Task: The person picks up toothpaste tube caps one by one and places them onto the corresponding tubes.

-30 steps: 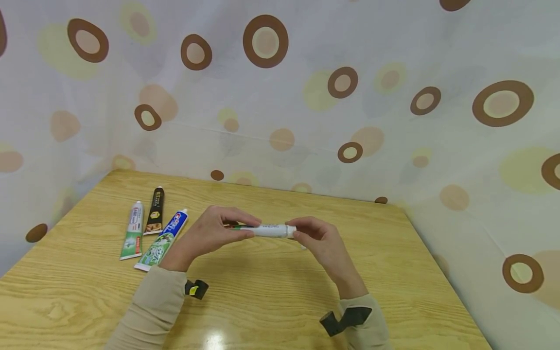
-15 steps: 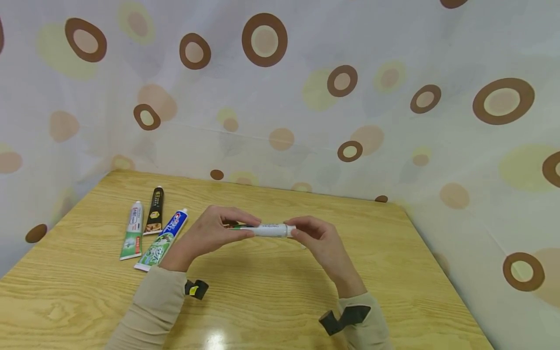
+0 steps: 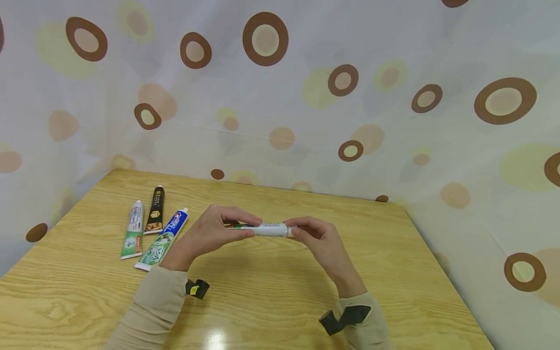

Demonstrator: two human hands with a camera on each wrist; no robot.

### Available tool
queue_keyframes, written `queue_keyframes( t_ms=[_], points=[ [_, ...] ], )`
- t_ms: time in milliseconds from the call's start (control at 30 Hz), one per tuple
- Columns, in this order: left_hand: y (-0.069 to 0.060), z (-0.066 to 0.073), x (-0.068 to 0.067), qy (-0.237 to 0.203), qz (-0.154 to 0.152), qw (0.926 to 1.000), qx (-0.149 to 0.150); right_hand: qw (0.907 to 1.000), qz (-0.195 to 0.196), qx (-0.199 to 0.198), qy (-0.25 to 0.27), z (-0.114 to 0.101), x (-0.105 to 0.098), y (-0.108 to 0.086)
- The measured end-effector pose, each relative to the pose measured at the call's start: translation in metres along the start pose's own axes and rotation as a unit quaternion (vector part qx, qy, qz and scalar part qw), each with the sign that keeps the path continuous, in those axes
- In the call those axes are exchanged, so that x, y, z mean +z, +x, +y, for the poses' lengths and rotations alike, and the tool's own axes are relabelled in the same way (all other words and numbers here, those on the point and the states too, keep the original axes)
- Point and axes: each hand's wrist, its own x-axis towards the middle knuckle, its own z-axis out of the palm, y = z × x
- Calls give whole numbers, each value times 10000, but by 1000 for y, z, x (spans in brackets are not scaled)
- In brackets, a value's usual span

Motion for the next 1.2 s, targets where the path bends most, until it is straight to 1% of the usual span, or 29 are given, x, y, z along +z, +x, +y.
queue_keyframes(
  t_ms=[100,233,333,533,867,1033,1200],
  points=[
    [0,0,0,25,-2,10000,13,10000,-63,35,-36,0,-1,-1],
    [1,0,1,67,2,10000,26,9999,-145,-14,-84,1,-1,-1],
    [1,1,1,62,-2,10000,46,9999,-93,-57,-103,1,-1,0],
    [0,1,2,70,5,10000,53,9996,175,60,-202,0,0,1],
    [0,2,0,70,31,9999,100,9998,14,76,-177,0,-1,0],
    [-1,2,0,49,-10,9999,123,9997,115,65,-221,-1,0,0],
    [-1,3,0,70,16,9999,140,9995,187,94,-223,-1,1,0]
  ],
)
